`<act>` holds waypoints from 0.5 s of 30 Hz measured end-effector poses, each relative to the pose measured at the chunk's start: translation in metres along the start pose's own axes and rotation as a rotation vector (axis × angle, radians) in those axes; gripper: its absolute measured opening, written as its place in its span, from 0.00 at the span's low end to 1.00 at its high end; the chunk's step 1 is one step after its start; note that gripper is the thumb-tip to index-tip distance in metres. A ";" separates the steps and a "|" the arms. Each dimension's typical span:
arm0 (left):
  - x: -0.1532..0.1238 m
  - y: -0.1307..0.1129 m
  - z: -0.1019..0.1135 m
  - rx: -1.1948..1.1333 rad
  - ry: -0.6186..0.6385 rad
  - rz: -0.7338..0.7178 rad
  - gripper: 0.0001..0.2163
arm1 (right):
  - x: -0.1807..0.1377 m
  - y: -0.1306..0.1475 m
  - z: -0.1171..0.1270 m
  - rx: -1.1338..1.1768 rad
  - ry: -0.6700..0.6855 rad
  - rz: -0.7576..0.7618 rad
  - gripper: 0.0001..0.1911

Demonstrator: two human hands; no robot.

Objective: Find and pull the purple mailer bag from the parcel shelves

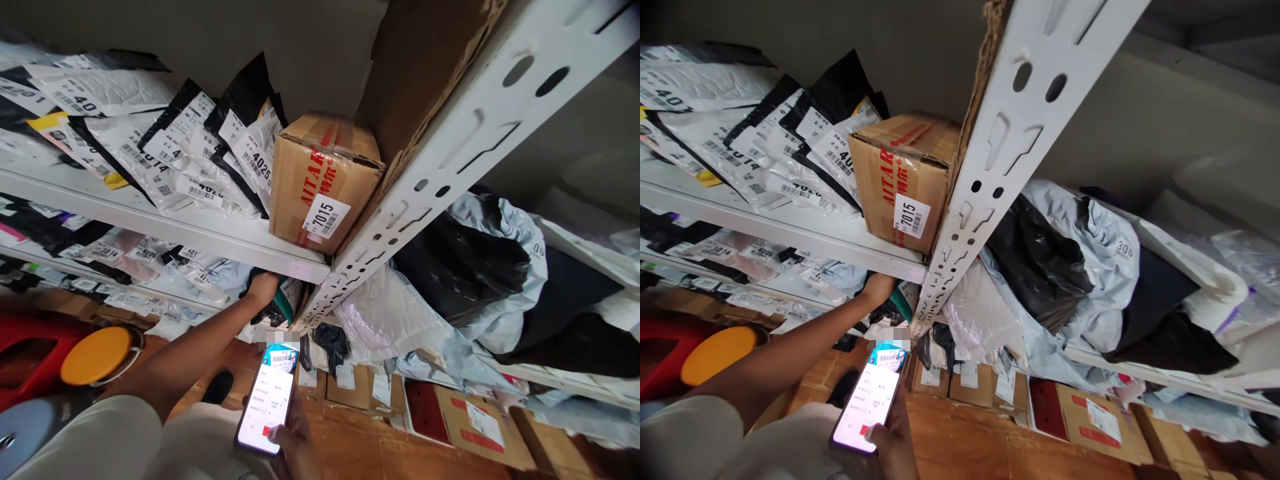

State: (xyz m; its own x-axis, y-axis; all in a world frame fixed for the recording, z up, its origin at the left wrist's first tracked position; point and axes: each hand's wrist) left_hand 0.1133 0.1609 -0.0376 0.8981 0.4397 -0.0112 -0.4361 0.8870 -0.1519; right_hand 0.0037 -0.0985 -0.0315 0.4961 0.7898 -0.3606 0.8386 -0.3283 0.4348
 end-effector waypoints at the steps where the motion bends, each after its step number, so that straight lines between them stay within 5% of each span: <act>1: 0.000 0.000 0.001 0.003 0.001 0.002 0.16 | -0.001 0.001 -0.001 0.009 -0.012 0.006 0.43; 15: -0.002 -0.001 0.004 0.023 0.005 -0.006 0.17 | -0.005 0.006 -0.006 -0.028 -0.050 0.011 0.44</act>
State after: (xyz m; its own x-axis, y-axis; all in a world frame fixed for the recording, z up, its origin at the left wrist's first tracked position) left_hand 0.1120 0.1595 -0.0330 0.9008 0.4340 -0.0155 -0.4322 0.8924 -0.1294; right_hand 0.0056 -0.1016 -0.0223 0.5167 0.7592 -0.3959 0.8265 -0.3217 0.4619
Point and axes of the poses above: each hand's wrist, its own x-axis towards the middle knuckle, its own z-axis out of the back of the hand, y = z × x, and after that the axes turned 5 degrees about x, right-handed
